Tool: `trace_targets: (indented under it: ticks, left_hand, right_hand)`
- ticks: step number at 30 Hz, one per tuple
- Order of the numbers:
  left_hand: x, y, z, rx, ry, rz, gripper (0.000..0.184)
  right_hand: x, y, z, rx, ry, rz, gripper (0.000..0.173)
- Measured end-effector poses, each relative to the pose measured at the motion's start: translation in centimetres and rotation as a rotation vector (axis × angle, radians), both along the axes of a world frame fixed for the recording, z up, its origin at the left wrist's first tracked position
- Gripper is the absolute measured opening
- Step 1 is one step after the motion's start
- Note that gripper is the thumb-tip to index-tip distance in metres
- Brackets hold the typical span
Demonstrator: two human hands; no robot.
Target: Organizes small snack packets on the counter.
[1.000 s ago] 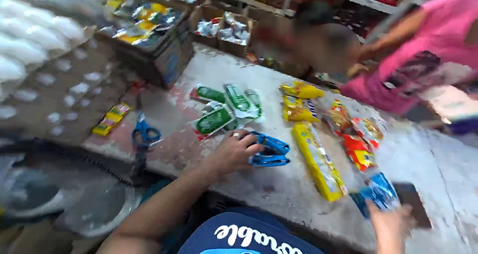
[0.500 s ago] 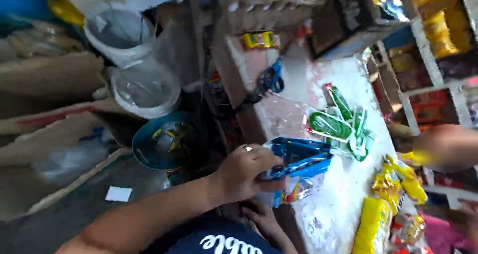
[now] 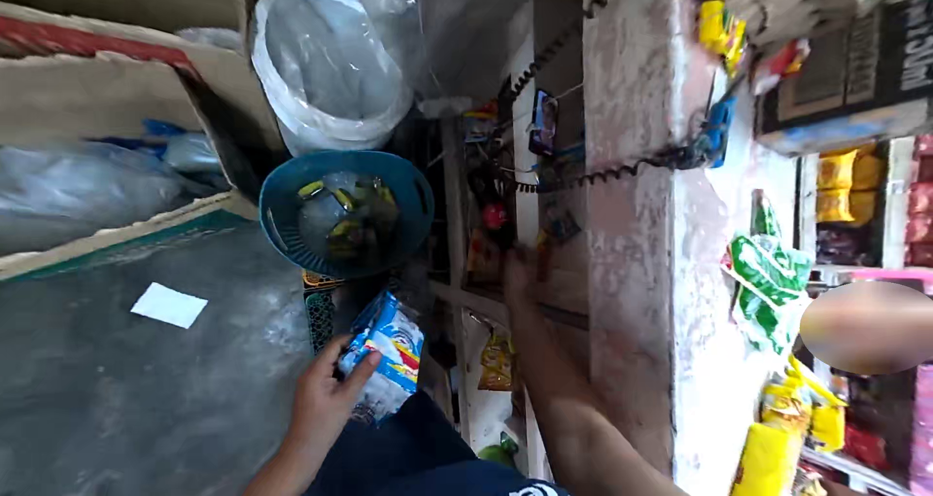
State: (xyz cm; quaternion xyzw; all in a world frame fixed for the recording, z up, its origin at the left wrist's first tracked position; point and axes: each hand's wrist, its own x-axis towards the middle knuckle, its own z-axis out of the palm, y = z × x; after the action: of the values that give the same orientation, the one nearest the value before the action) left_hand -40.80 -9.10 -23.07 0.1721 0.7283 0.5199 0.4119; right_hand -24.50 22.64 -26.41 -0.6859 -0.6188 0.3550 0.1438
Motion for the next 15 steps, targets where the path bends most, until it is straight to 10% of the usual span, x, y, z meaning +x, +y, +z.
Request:
trace_targets:
  ticks: [3, 6, 11, 15]
  left_hand:
    - [0.8, -1.4, -1.0, -0.057, -0.009, 0.027, 0.044]
    - [1.1, -1.7, -0.7, -0.11, -0.043, -0.03, 0.042]
    - [1.2, -0.5, -0.4, -0.191, -0.07, -0.173, 0.041]
    - [1.0, 2.2, -0.2, -0.169, -0.058, -0.238, 0.04]
  right_hand:
    - [-1.1, 6.5, -1.2, 0.163, -0.057, -0.105, 0.043]
    - [-1.9, 9.3, -0.8, 0.259, -0.487, 0.264, 0.047]
    - [-6.5, 7.6, 12.0, -0.28, -0.194, 0.518, 0.044]
    - [-8.2, 7.1, 12.8, -0.243, -0.294, 0.156, 0.044]
